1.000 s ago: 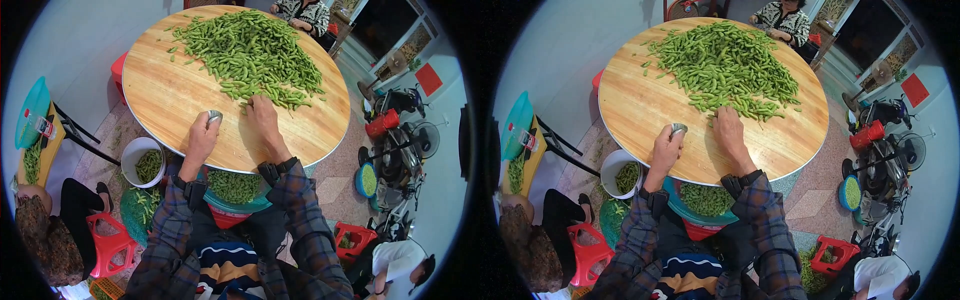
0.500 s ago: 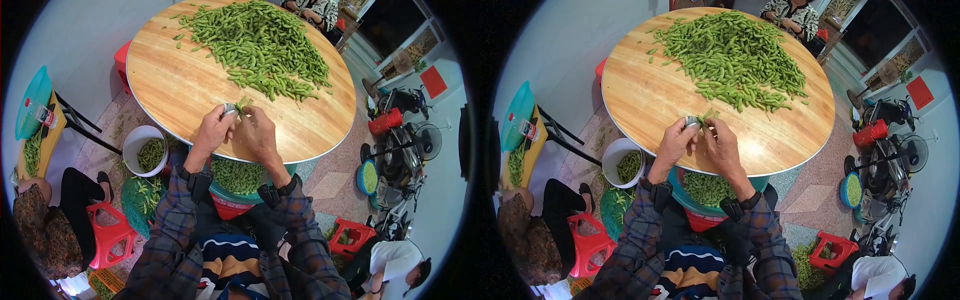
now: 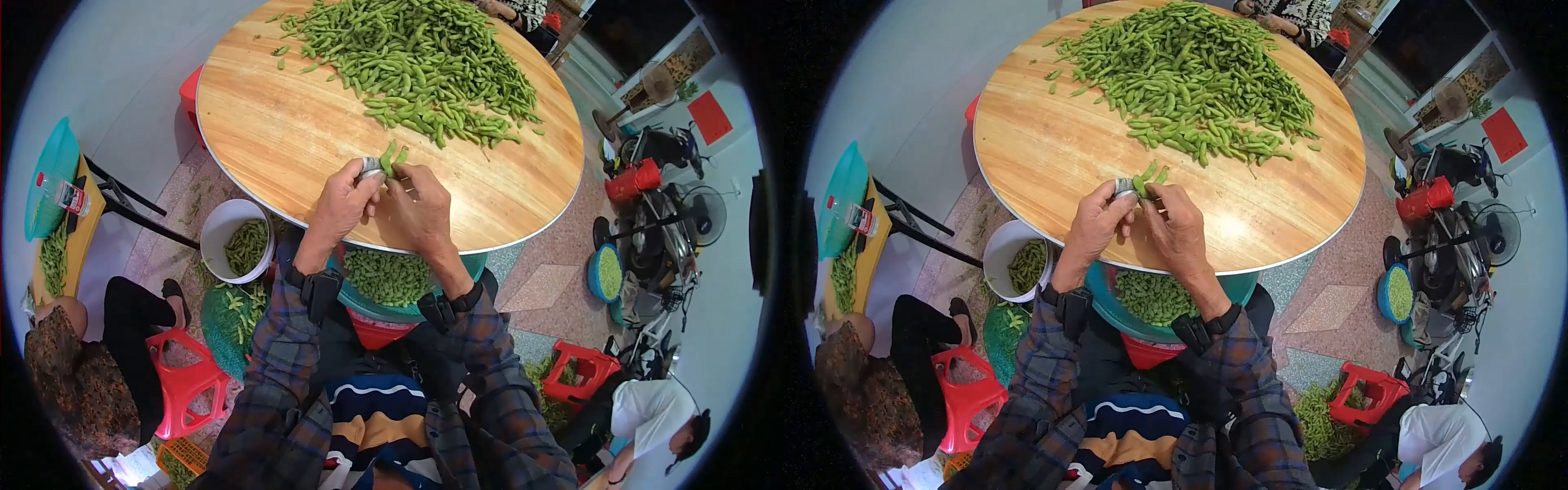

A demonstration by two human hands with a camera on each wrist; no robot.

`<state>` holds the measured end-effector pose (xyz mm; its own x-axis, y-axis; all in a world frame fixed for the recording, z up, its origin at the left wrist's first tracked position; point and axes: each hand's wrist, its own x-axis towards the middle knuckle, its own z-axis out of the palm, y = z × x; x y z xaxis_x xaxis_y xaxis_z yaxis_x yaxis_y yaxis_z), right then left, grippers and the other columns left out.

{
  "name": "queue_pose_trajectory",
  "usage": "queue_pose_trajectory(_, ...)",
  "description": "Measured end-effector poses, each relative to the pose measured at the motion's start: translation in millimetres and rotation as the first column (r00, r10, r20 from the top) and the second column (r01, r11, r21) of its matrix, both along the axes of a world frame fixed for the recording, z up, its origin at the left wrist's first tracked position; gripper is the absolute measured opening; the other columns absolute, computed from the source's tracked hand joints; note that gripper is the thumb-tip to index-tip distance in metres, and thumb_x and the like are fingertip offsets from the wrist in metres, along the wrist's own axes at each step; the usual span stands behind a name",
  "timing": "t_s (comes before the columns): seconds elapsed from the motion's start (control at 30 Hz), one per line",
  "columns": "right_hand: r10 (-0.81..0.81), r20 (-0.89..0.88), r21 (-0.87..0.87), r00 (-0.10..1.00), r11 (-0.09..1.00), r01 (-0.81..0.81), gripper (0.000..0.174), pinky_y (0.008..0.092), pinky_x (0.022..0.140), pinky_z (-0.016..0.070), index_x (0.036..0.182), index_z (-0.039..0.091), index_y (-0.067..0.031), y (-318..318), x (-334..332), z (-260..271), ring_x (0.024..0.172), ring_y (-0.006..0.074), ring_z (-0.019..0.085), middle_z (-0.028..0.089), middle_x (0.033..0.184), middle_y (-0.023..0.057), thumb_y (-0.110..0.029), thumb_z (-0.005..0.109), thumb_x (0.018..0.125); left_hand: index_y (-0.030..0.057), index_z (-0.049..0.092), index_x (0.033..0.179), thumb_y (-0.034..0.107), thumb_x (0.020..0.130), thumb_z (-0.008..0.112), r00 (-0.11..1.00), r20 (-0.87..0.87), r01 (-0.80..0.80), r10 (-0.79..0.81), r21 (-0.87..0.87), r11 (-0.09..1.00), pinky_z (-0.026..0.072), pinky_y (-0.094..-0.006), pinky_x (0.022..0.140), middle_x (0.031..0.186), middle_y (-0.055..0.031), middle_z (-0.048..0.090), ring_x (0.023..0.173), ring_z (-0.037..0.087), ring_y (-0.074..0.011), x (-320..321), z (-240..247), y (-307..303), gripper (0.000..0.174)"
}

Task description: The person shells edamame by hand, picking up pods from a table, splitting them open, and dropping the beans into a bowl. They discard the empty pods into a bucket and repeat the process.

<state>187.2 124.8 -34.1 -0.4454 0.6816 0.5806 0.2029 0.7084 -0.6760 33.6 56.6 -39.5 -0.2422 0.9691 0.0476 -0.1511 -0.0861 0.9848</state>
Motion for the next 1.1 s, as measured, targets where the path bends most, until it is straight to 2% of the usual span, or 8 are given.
queue_pose_trajectory(0.17, 0.000, -0.039, -0.051, 0.999, 0.999, -0.002, 0.026, 0.0369, 0.070, 0.0585, 0.115, 0.065, -0.0016, -1.5, -1.0, -3.0, 0.083, 0.0303, 0.071, 0.067, 0.098, 0.0154, 0.000, 0.070, 0.090, 0.0044, 0.060, 0.100, 0.021, 0.103, 0.060, 1.000, -0.029, -0.006, 0.007, 0.006, 1.000, 0.0403, -0.0220, 0.045, 0.073, 0.0005, 0.060, 0.057, 0.055, -0.0047, 0.5, 0.8, -1.0, 0.017)
queue_pose_trajectory(0.27, -0.010, -0.008, -0.039, 1.000, 0.999, 0.010, 0.025, 0.0387, 0.071, 0.0578, 0.115, 0.064, -0.0018, -4.1, -1.2, -1.8, 0.085, 0.0330, 0.071, 0.068, 0.099, 0.0168, -0.001, 0.070, 0.091, 0.0056, 0.061, 0.097, 0.021, 0.103, 0.060, 0.999, -0.038, -0.009, 0.008, -0.024, 1.000, 0.0386, -0.0199, 0.048, 0.072, 0.0019, 0.056, 0.057, 0.051, -0.0042, 1.6, 4.4, -2.9, 0.017)
queue_pose_trajectory(0.33, -0.023, 0.032, 0.054, 0.999, 0.998, 0.022, 0.023, 0.0406, 0.071, 0.0567, 0.114, 0.063, -0.0015, -5.1, -2.1, -1.2, 0.087, 0.0364, 0.070, 0.068, 0.099, 0.0185, -0.002, 0.069, 0.091, 0.0028, 0.060, 0.096, 0.017, 0.102, 0.060, 0.994, -0.092, -0.059, 0.057, -0.011, 0.998, 0.0389, -0.0240, 0.052, 0.072, 0.0023, 0.055, 0.062, 0.049, -0.0046, 1.4, 0.6, -1.1, 0.016)
queue_pose_trajectory(0.43, -0.020, 0.054, 0.077, 0.998, 0.997, 0.016, 0.023, 0.0420, 0.072, 0.0558, 0.113, 0.063, -0.0009, -6.2, -2.6, 0.8, 0.088, 0.0385, 0.070, 0.068, 0.099, 0.0192, -0.003, 0.069, 0.091, 0.0022, 0.059, 0.095, 0.016, 0.102, 0.059, 0.993, -0.089, -0.074, 0.075, 0.013, 0.997, 0.0391, -0.0247, 0.056, 0.072, 0.0027, 0.053, 0.064, 0.047, -0.0050, 1.9, -3.7, 0.5, 0.015)
queue_pose_trajectory(0.87, -0.033, 0.103, 0.135, 0.994, 0.991, 0.019, 0.024, 0.0423, 0.071, 0.0563, 0.113, 0.061, -0.0017, -6.2, -3.2, -3.0, 0.088, 0.0380, 0.070, 0.068, 0.098, 0.0189, -0.001, 0.070, 0.090, 0.0038, 0.055, 0.090, 0.015, 0.102, 0.058, 0.993, -0.099, -0.058, 0.062, 0.049, 0.997, 0.0376, -0.0247, 0.054, 0.070, 0.0030, 0.050, 0.063, 0.045, -0.0055, -0.7, -4.8, 2.6, 0.017)
queue_pose_trajectory(1.07, 0.003, 0.091, 0.126, 0.996, 0.992, -0.015, 0.025, 0.0416, 0.073, 0.0568, 0.115, 0.062, -0.0014, -2.8, -2.5, -7.0, 0.088, 0.0392, 0.069, 0.069, 0.100, 0.0198, -0.002, 0.069, 0.090, 0.0052, 0.056, 0.089, 0.016, 0.101, 0.059, 0.998, -0.033, -0.049, 0.050, 0.032, 0.998, 0.0376, -0.0238, 0.055, 0.072, 0.0033, 0.051, 0.064, 0.046, -0.0046, -2.3, -2.8, 1.4, 0.017)
queue_pose_trajectory(1.1, 0.018, 0.106, 0.153, 0.994, 0.988, -0.034, 0.025, 0.0392, 0.072, 0.0567, 0.116, 0.062, -0.0007, -0.3, -2.8, -10.0, 0.085, 0.0349, 0.071, 0.070, 0.099, 0.0193, -0.003, 0.069, 0.092, 0.0051, 0.056, 0.089, 0.016, 0.101, 0.060, 0.999, -0.015, -0.040, 0.040, 0.019, 0.999, 0.0377, -0.0236, 0.055, 0.072, 0.0033, 0.052, 0.065, 0.046, -0.0045, -2.8, -2.0, 0.9, 0.016)
